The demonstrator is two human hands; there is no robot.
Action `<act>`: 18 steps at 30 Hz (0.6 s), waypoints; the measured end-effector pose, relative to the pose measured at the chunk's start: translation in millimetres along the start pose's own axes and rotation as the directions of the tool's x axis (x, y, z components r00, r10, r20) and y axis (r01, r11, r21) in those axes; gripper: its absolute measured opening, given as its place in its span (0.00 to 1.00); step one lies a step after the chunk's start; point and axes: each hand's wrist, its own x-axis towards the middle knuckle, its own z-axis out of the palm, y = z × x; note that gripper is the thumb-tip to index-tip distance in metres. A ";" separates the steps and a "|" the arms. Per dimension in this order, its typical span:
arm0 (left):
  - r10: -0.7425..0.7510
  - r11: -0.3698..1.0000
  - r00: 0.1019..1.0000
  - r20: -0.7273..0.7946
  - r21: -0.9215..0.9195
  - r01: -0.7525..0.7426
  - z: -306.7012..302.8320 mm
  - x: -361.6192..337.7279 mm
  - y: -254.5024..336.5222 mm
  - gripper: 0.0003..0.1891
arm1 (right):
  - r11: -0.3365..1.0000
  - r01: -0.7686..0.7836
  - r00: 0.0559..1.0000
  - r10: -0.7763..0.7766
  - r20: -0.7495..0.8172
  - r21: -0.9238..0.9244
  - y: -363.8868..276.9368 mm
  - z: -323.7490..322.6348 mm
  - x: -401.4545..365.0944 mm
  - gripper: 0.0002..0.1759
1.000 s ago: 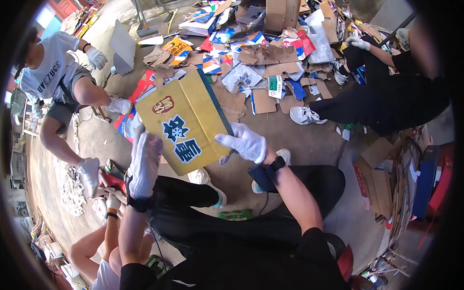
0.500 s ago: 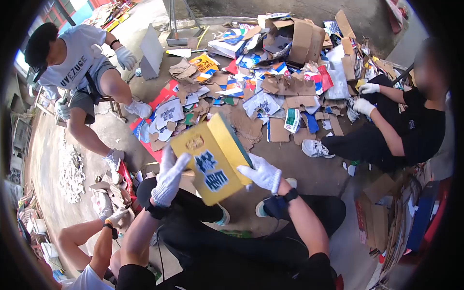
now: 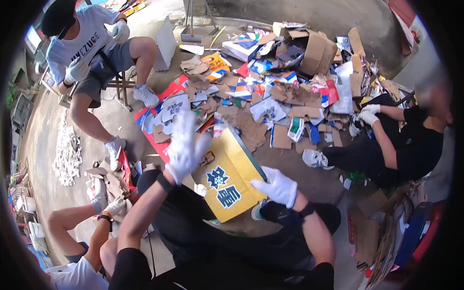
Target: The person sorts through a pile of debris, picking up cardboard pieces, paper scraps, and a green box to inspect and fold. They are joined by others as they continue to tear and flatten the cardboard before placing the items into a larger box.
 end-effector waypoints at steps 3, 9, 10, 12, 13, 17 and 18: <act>0.624 0.665 0.778 0.074 -0.573 -0.479 -21.9 -27.3 33.1 0.26 | 0.962 0.226 0.960 -0.247 -0.131 -0.153 2.2 7.9 2.6 0.17; 0.377 0.906 0.925 0.045 0.190 -0.378 19.0 15.6 -14.7 0.26 | 0.980 0.180 0.930 -0.139 -0.341 0.090 3.4 0.4 -10.8 0.16; 0.298 0.953 0.954 -0.042 -0.053 -0.300 41.1 23.0 -3.8 0.25 | 0.974 0.171 0.903 -0.096 -0.419 0.146 6.1 4.4 -17.1 0.17; 0.473 0.875 0.881 0.012 -0.123 -0.468 52.6 14.4 14.6 0.23 | 0.928 0.261 0.859 -0.349 -0.374 -0.265 27.6 -2.2 5.5 0.18; 0.597 0.799 0.799 0.073 -0.147 -0.583 47.2 10.9 16.4 0.21 | 0.973 0.185 0.928 -0.125 -0.351 0.140 -17.4 18.6 -7.5 0.19; 0.187 0.982 0.899 0.395 -0.044 -0.185 55.5 46.4 -30.7 0.20 | 0.978 0.158 0.916 -0.094 -0.390 0.137 14.3 2.9 -19.1 0.18; 0.406 0.909 0.913 0.039 -0.118 -0.400 66.2 39.0 -41.3 0.21 | 0.987 0.134 0.911 -0.090 -0.403 0.083 23.2 -1.2 -22.4 0.18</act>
